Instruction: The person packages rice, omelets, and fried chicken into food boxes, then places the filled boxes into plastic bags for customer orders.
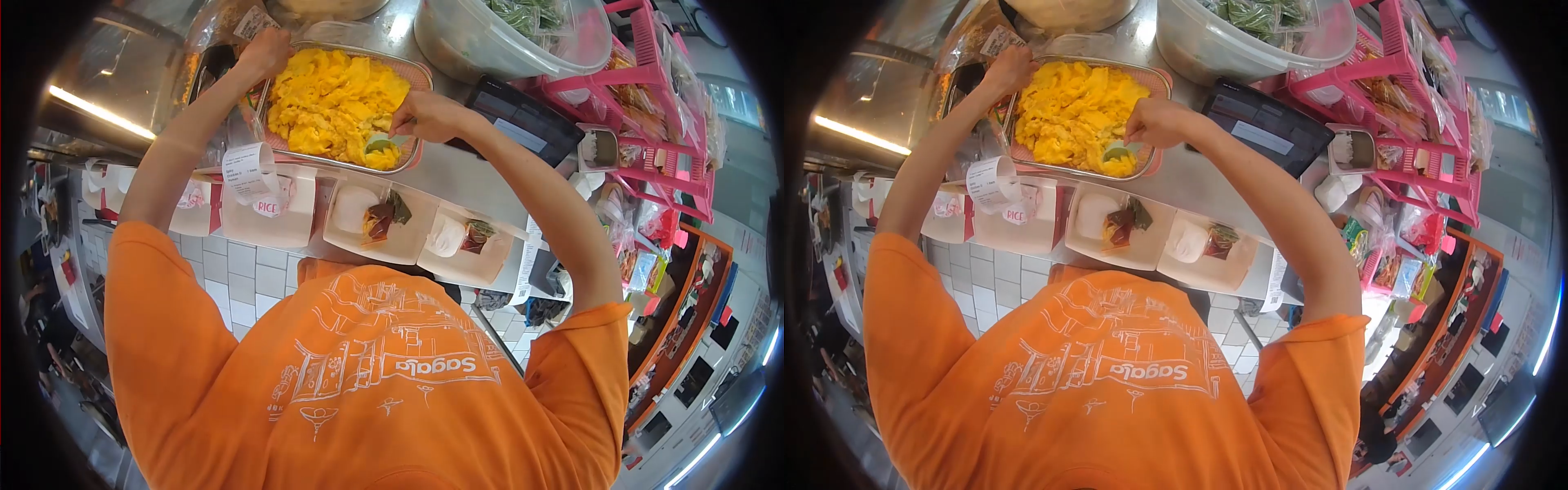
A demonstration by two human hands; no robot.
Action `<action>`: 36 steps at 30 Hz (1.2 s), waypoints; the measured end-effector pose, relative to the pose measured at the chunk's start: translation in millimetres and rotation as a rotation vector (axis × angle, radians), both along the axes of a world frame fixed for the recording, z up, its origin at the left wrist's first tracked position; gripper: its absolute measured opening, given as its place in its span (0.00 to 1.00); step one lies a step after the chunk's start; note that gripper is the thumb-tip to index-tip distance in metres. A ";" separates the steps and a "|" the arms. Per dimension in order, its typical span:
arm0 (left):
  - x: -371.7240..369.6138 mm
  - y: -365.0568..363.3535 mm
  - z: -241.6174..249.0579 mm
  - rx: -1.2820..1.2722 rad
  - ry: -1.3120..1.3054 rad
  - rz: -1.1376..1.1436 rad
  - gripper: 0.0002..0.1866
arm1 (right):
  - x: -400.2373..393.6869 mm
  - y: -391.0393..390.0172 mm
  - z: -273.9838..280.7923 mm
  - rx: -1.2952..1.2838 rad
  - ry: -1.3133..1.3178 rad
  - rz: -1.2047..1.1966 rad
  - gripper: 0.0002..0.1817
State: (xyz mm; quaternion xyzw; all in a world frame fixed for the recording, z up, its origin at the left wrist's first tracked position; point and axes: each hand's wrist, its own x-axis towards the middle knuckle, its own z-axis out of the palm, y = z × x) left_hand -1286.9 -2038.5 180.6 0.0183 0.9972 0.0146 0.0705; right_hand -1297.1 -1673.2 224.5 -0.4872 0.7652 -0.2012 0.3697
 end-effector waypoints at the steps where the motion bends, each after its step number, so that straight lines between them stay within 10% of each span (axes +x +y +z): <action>1: -1.2 -2.2 -1.3 -0.015 -0.014 -0.010 0.15 | -3.7 4.5 -10.3 -0.023 -0.027 -0.017 0.10; 8: -5.5 -14.5 15.1 0.222 -0.187 -0.002 0.17 | 14.4 44.8 -4.0 -0.008 -0.637 -0.692 0.14; 12: 0.7 -15.4 37.9 -0.006 0.139 -0.189 0.18 | 39.5 83.6 61.1 -0.270 -0.536 -0.847 0.15; 17: 139.4 90.5 217.5 0.548 0.250 0.208 0.22 | 155.9 177.1 139.0 -0.460 -0.337 -1.262 0.15; 22: 298.8 165.4 199.3 0.974 0.094 0.418 0.14 | 292.2 239.2 106.8 -0.495 -0.414 -1.739 0.17; 29: 356.0 239.2 159.9 1.138 -0.164 0.496 0.13 | 355.1 236.8 -20.9 -0.213 0.506 -1.097 0.18; 36: 289.2 169.5 199.7 0.934 0.173 0.364 0.12 | 305.6 230.3 71.6 -0.560 0.371 -1.317 0.22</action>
